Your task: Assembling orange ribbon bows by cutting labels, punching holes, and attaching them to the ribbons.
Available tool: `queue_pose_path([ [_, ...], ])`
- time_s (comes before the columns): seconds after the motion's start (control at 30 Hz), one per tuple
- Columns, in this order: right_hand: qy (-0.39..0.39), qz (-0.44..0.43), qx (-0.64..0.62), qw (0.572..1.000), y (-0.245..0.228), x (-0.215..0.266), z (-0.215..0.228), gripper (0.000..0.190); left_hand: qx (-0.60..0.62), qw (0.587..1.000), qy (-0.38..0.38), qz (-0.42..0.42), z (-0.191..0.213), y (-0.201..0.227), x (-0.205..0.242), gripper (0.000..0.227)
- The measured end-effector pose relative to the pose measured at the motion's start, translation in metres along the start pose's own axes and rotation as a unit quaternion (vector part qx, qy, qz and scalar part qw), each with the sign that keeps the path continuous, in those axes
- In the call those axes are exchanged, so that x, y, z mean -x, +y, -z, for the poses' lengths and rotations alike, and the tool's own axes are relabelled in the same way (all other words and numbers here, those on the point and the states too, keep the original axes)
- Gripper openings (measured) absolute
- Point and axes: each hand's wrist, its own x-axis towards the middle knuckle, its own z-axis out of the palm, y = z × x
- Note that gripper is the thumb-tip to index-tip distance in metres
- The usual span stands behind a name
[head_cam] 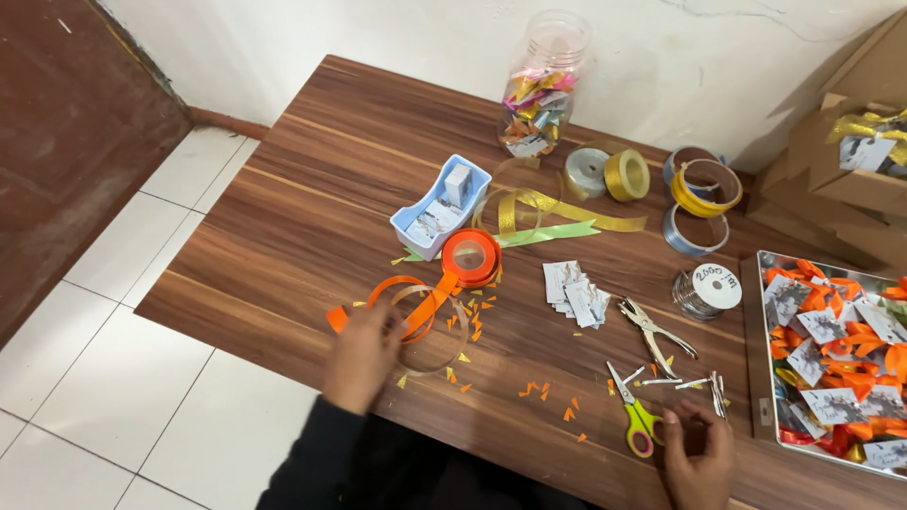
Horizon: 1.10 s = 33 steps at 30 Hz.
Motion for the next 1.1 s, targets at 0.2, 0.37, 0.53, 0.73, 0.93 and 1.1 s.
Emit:
queue_pose_path([
  [0.2,-0.006,0.004,0.023,1.000,-0.001,0.001,0.002,0.026,-0.132,0.979,0.054,-0.148,-0.031,0.004,-0.005,0.048],
  [0.37,-0.010,0.004,0.033,0.999,0.001,0.000,0.003,0.027,-0.082,0.977,0.078,-0.181,-0.028,0.025,0.000,0.034],
  [0.53,-0.012,0.019,0.035,0.999,0.010,-0.001,0.004,0.027,-0.169,0.968,-0.024,-0.183,-0.063,0.032,0.016,0.054],
  [0.73,0.004,0.193,0.069,0.979,-0.051,-0.014,0.004,0.026,0.131,0.980,0.020,-0.146,-0.024,0.067,0.024,0.022],
  [0.93,-0.382,-0.070,-0.200,0.899,-0.134,-0.018,-0.044,0.035,0.346,0.925,-0.105,-0.115,-0.013,0.122,0.058,0.020],
  [1.1,-0.292,-0.262,-0.319,0.863,-0.134,-0.023,-0.075,0.024,0.294,0.932,-0.134,-0.165,-0.048,0.113,0.075,0.016],
])
